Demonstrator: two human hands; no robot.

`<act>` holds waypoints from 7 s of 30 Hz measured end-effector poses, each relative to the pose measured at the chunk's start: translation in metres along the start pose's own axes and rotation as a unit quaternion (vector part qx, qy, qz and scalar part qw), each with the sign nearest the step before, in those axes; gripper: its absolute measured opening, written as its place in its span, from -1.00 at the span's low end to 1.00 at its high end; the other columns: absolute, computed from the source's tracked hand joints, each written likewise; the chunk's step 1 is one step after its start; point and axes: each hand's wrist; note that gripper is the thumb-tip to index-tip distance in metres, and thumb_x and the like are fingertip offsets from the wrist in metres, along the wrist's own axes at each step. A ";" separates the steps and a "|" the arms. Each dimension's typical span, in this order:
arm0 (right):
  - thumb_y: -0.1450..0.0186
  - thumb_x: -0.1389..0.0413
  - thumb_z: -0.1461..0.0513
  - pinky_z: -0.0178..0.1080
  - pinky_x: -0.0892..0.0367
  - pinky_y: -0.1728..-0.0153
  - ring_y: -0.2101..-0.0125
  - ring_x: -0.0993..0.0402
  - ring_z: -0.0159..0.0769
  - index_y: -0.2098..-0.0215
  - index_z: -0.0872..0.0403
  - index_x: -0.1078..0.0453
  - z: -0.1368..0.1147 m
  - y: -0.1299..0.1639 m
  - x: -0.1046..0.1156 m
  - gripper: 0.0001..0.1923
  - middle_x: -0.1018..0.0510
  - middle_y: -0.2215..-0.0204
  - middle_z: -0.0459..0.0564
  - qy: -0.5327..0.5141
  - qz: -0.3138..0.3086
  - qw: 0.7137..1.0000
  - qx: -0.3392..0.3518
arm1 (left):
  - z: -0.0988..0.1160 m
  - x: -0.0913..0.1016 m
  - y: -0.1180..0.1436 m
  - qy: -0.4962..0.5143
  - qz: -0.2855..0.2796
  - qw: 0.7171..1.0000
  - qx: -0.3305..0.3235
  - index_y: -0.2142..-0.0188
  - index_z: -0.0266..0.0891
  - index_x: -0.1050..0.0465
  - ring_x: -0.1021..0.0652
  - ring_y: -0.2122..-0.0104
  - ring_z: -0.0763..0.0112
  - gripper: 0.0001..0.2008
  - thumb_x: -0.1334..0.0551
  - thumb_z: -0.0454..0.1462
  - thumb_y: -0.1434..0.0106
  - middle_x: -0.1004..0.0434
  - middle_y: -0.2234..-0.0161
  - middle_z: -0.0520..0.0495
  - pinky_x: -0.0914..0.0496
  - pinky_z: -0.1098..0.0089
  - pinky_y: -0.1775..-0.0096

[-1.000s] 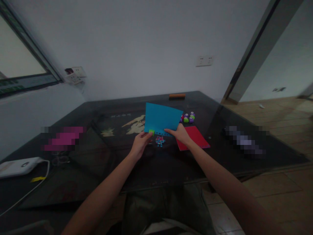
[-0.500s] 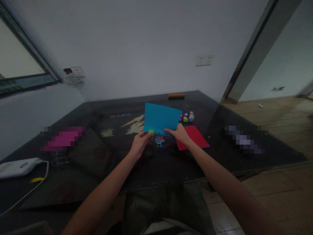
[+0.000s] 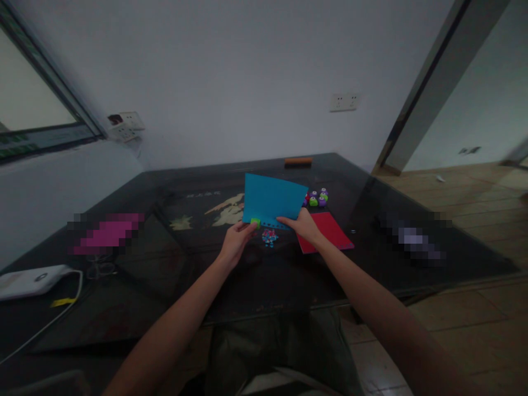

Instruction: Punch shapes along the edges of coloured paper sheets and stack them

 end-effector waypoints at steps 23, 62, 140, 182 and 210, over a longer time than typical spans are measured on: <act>-0.03 -0.24 0.13 -0.04 -0.33 0.07 0.19 -0.47 -0.12 -0.04 0.14 -0.26 0.000 0.000 0.000 -0.37 -0.51 0.15 0.12 -0.004 -0.002 1.000 0.018 | -0.004 0.008 -0.007 -0.082 -0.005 0.996 -0.033 0.33 -0.29 -0.52 -0.49 0.35 0.40 -0.70 -0.36 -0.18 0.06 -0.56 0.31 -0.11 -0.30 0.41 0.26; -0.02 -0.24 0.12 -0.05 -0.33 0.08 0.18 -0.47 -0.14 0.06 0.14 -0.34 0.003 0.002 -0.001 -0.47 -0.50 0.13 0.12 0.002 0.001 1.000 0.009 | 0.000 0.005 -0.004 -0.075 -0.002 0.996 -0.047 0.33 -0.28 -0.55 -0.52 0.31 0.33 -0.72 -0.37 -0.19 0.06 -0.58 0.33 -0.12 -0.31 0.33 0.15; 0.01 -0.25 0.05 -0.09 -0.42 0.27 0.33 -0.50 -0.13 0.33 0.14 -0.44 0.002 0.000 0.003 -0.62 -0.57 0.31 0.11 0.032 -0.010 0.999 0.012 | -0.011 -0.002 -0.001 -0.056 0.009 0.994 -0.098 0.37 -0.33 -0.54 -0.54 0.33 0.29 -0.72 -0.36 -0.17 0.04 -0.59 0.36 -0.14 -0.33 0.25 0.12; -0.02 -0.23 0.15 -0.02 -0.41 0.20 0.27 -0.50 -0.08 0.18 0.14 -0.41 0.002 -0.008 0.023 -0.60 -0.55 0.24 0.13 0.040 0.036 0.998 -0.035 | -0.006 -0.005 0.004 -0.122 -0.076 0.988 0.064 0.32 -0.33 -0.51 -0.55 0.36 0.31 -0.66 -0.37 -0.15 0.06 -0.57 0.32 -0.21 -0.39 0.34 0.29; -0.02 -0.24 0.19 0.00 -0.41 0.20 0.27 -0.50 -0.05 0.21 0.13 -0.41 0.000 -0.011 0.028 -0.64 -0.55 0.23 0.13 0.019 0.060 0.997 -0.050 | 0.004 0.005 0.004 -0.422 -0.200 0.856 -0.220 0.04 -0.14 -0.40 -0.45 0.09 0.21 -0.37 -0.11 -0.55 0.14 -0.46 0.07 -0.10 -0.27 0.23 0.04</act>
Point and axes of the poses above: each hand's wrist, its own y-axis away from the middle knuckle, its own x-axis out of the back of the hand, z = x × y
